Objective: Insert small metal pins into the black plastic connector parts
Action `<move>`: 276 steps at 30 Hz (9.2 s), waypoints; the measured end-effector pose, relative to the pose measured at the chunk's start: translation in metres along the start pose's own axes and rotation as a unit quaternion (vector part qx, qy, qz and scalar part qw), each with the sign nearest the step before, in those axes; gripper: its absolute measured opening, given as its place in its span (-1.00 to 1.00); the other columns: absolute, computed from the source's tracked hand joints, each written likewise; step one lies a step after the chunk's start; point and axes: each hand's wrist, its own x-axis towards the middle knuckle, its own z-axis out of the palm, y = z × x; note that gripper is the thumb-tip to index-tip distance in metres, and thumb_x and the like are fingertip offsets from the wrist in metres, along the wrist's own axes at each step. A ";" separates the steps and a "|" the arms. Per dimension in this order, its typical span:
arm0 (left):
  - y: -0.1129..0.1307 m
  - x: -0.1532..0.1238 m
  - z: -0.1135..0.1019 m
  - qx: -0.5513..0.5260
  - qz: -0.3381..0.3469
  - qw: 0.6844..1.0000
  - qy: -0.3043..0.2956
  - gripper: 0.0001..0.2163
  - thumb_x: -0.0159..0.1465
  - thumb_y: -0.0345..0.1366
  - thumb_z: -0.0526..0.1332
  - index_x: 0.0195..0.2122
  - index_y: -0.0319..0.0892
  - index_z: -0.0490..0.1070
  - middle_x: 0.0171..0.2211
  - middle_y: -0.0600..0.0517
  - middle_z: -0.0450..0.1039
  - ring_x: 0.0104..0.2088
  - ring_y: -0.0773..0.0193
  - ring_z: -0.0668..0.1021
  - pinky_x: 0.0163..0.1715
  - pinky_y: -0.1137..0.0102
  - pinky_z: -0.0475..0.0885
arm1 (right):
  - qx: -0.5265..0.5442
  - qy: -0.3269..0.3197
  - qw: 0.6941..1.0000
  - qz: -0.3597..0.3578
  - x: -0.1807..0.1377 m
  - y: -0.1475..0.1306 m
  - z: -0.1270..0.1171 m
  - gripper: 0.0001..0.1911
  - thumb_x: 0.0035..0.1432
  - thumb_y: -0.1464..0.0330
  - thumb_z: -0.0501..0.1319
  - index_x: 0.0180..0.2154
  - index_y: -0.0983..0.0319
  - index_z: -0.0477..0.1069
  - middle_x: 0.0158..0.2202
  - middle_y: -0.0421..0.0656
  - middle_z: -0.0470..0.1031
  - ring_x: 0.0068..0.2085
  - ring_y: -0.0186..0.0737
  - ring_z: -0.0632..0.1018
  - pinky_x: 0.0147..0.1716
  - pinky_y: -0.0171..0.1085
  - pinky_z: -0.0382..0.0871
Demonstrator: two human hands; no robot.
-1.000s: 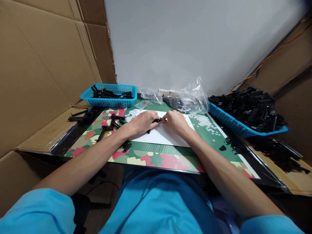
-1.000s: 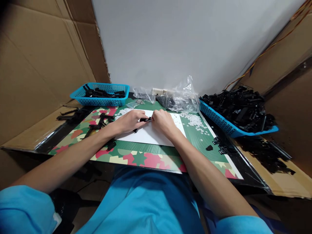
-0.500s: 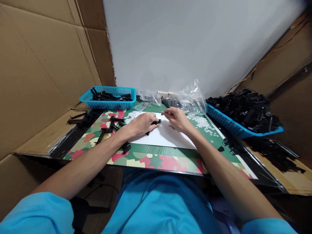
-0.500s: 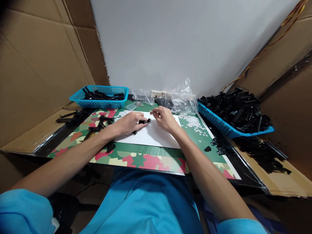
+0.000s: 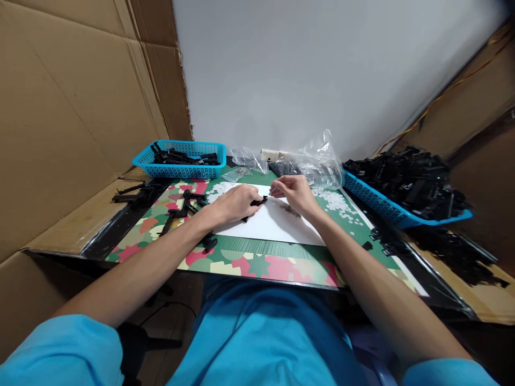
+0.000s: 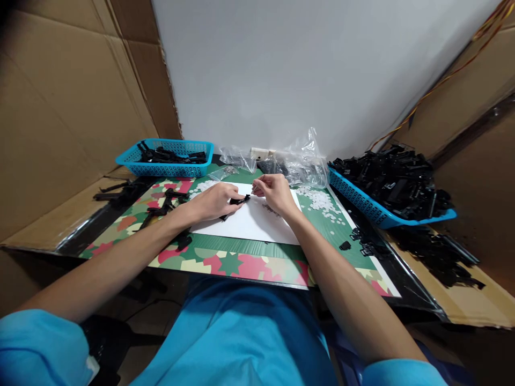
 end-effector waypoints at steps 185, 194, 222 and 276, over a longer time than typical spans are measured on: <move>-0.001 -0.001 -0.003 -0.070 -0.018 0.996 -0.043 -0.77 0.47 -0.16 0.26 -0.21 -0.11 0.68 -0.28 -0.02 0.46 -0.31 0.24 0.50 -0.26 0.33 0.30 | -0.096 -0.082 0.988 -0.085 -0.019 -0.015 0.011 -0.76 0.13 0.36 0.33 -0.29 0.31 0.78 -0.44 -0.12 0.52 -0.43 -0.30 0.40 -0.41 -0.25 0.19; 0.000 -0.002 -0.003 -0.056 -0.012 0.997 -0.044 -0.77 0.48 -0.16 0.24 -0.08 -0.10 0.68 -0.27 -0.03 0.46 -0.31 0.22 0.52 -0.28 0.31 0.31 | -0.110 -0.092 0.987 -0.076 -0.021 -0.018 0.013 -0.74 0.14 0.33 0.33 -0.28 0.32 0.78 -0.47 -0.11 0.50 -0.42 -0.27 0.39 -0.42 -0.26 0.18; 0.000 -0.003 -0.004 -0.074 -0.018 0.996 -0.040 -0.78 0.47 -0.19 0.25 -0.17 -0.16 0.67 -0.25 -0.05 0.47 -0.30 0.22 0.52 -0.26 0.31 0.34 | -0.221 -0.127 0.957 -0.138 -0.020 -0.017 0.010 -0.73 0.26 0.43 0.23 -0.19 0.27 0.74 -0.33 -0.10 0.59 -0.39 -0.27 0.40 -0.33 -0.26 0.18; 0.000 -0.001 -0.001 -0.048 -0.024 0.998 -0.036 -0.80 0.45 -0.25 0.23 -0.25 -0.20 0.60 -0.30 -0.04 0.46 -0.36 0.26 0.49 -0.33 0.31 0.29 | -0.134 -0.054 0.986 -0.084 -0.020 -0.019 0.022 -0.75 0.08 0.41 0.32 -0.29 0.31 0.80 -0.48 -0.09 0.60 -0.45 -0.27 0.42 -0.46 -0.27 0.17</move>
